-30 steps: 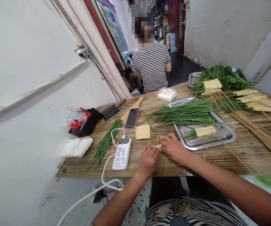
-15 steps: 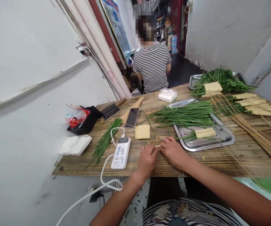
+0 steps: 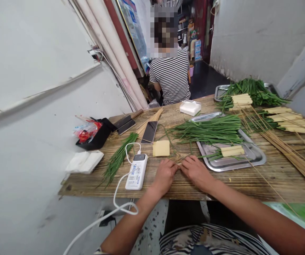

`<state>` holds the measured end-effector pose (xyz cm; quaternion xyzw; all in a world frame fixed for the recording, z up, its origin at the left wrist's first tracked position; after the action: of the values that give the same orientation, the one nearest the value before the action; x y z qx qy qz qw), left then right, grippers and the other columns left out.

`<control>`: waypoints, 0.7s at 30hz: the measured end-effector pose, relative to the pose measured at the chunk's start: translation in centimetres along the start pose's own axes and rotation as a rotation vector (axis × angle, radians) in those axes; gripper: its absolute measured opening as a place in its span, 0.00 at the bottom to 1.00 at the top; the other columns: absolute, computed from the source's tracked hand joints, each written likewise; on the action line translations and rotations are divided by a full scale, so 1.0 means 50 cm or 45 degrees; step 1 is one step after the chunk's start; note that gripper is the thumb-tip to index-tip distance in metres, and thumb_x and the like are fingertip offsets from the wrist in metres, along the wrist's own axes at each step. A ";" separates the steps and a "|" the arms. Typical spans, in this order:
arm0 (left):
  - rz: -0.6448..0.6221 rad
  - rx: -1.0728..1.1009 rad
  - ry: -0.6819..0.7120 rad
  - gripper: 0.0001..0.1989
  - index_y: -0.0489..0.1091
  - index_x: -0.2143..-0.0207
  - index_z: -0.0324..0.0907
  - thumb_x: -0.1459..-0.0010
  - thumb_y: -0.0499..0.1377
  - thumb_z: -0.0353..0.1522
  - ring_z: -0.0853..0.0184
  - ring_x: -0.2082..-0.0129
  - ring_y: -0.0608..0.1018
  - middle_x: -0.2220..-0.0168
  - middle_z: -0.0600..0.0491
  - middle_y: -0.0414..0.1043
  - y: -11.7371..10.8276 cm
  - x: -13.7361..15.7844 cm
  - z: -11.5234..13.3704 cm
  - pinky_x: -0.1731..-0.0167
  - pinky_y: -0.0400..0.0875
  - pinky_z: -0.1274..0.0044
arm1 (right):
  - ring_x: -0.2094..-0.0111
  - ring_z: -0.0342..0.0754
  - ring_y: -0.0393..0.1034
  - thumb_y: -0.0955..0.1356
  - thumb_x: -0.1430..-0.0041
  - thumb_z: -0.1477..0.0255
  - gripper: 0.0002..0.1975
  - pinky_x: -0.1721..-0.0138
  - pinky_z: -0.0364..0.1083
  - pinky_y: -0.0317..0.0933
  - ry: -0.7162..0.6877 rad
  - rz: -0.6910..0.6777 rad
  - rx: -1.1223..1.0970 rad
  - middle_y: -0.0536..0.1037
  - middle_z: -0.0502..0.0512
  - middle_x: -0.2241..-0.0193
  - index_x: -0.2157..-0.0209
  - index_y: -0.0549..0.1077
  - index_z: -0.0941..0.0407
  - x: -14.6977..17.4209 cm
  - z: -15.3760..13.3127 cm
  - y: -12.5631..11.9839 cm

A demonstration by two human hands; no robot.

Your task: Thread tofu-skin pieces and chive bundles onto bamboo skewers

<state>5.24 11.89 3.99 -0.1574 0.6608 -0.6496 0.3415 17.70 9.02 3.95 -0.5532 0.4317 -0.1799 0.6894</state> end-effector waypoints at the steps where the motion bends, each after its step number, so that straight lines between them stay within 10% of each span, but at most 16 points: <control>1: -0.002 -0.018 -0.006 0.12 0.72 0.67 0.39 0.36 0.49 0.29 0.64 0.66 0.69 0.67 0.49 0.72 0.002 0.001 0.001 0.66 0.62 0.72 | 0.63 0.49 0.59 0.59 0.35 0.75 0.13 0.58 0.50 0.48 -0.009 -0.030 -0.013 0.72 0.55 0.70 0.65 0.74 0.60 -0.003 0.002 -0.001; 10: 0.291 -0.122 0.096 0.14 0.69 0.54 0.38 0.35 0.46 0.27 0.61 0.56 0.72 0.56 0.46 0.74 0.018 0.026 0.021 0.55 0.63 0.67 | 0.61 0.50 0.60 0.59 0.35 0.73 0.13 0.60 0.49 0.47 0.019 -0.309 -0.159 0.73 0.59 0.66 0.68 0.74 0.59 -0.035 0.034 0.000; 21: 0.177 -0.016 0.095 0.13 0.70 0.56 0.40 0.35 0.47 0.29 0.63 0.59 0.73 0.58 0.47 0.74 0.021 0.005 0.002 0.60 0.65 0.69 | 0.61 0.50 0.59 0.59 0.35 0.73 0.12 0.57 0.50 0.49 0.089 -0.172 -0.124 0.73 0.58 0.65 0.62 0.72 0.59 -0.013 0.030 0.004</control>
<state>5.40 11.76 2.94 -0.0890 0.6865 -0.6255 0.3599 18.47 10.46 4.02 -0.6074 0.4255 -0.2241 0.6323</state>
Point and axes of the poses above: each hand's wrist, its own x-axis away from the middle knuckle, its own y-axis out of the palm, z = x × y, the point moved 4 cm from there along -x, towards the middle knuckle
